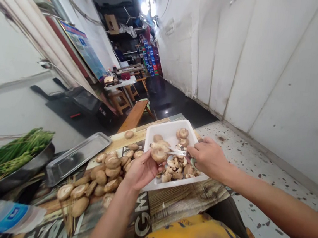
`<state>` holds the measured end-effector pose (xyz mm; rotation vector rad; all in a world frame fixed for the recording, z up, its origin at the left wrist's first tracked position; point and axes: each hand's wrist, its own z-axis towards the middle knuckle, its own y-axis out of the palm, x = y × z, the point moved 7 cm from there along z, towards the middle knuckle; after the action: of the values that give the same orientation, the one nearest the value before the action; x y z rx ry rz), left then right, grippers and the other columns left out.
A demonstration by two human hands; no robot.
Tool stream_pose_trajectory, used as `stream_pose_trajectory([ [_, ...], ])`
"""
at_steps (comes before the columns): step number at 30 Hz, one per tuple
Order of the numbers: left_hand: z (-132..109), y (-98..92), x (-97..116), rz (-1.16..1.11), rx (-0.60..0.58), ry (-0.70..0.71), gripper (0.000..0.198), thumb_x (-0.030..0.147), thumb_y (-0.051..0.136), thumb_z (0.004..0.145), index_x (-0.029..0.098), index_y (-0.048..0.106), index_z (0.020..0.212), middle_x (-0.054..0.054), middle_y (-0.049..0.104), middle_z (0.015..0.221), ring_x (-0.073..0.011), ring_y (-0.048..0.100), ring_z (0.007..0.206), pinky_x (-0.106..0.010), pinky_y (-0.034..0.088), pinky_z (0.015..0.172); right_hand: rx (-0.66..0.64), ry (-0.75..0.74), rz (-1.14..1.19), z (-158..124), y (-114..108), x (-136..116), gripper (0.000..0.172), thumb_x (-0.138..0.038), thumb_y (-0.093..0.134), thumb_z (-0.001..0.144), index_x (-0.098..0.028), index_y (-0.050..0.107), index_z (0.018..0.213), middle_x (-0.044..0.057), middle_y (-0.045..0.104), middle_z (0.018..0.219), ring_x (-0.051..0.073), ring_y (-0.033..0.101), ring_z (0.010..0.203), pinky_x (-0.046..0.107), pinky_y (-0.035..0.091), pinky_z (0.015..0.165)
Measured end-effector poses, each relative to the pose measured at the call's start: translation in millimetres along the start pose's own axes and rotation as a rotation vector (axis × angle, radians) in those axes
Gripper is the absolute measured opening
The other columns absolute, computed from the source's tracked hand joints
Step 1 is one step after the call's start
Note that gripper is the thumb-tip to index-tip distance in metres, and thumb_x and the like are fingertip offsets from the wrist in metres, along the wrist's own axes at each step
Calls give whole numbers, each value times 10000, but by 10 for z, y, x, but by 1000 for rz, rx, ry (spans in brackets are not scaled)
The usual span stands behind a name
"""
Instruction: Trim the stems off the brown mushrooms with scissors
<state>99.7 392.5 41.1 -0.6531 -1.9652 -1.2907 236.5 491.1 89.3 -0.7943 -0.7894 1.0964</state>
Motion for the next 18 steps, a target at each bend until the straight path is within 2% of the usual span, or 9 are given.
stream_pose_trajectory([
  [3,-16,-3,-5,-11,60,23,199,345,554,864,158,609,905,-46,634,762,-124,561,604,-217,415,508,1,-64,-58,28,-79,-45,218,-85,452,800,-140,663,800,47,602,602,146,444,533,336,243,701],
  [6,-19,-7,-25,17,107,18,202,340,539,868,146,588,841,-39,612,682,-112,531,528,-199,377,456,-52,-110,-83,70,-111,-68,224,-88,440,819,-140,658,813,61,623,639,150,450,539,345,237,701],
  [10,-16,2,-84,84,134,-4,248,354,508,885,125,583,825,-42,583,617,-99,495,472,-186,343,423,-189,-208,-105,124,-61,-97,183,-198,482,854,-140,656,854,71,647,695,163,480,582,354,255,714],
  [14,-33,6,-101,96,184,53,243,356,540,865,122,571,810,-36,578,602,-101,495,461,-189,341,423,-289,-306,-71,137,-12,-113,286,-393,536,856,-138,661,825,68,641,649,166,485,563,367,306,760],
  [18,-42,58,-134,89,158,61,248,358,560,850,115,570,805,-35,568,592,-108,500,466,-196,344,426,-360,-302,73,124,5,-77,225,-366,578,834,-174,645,738,28,602,580,158,479,542,368,342,801],
])
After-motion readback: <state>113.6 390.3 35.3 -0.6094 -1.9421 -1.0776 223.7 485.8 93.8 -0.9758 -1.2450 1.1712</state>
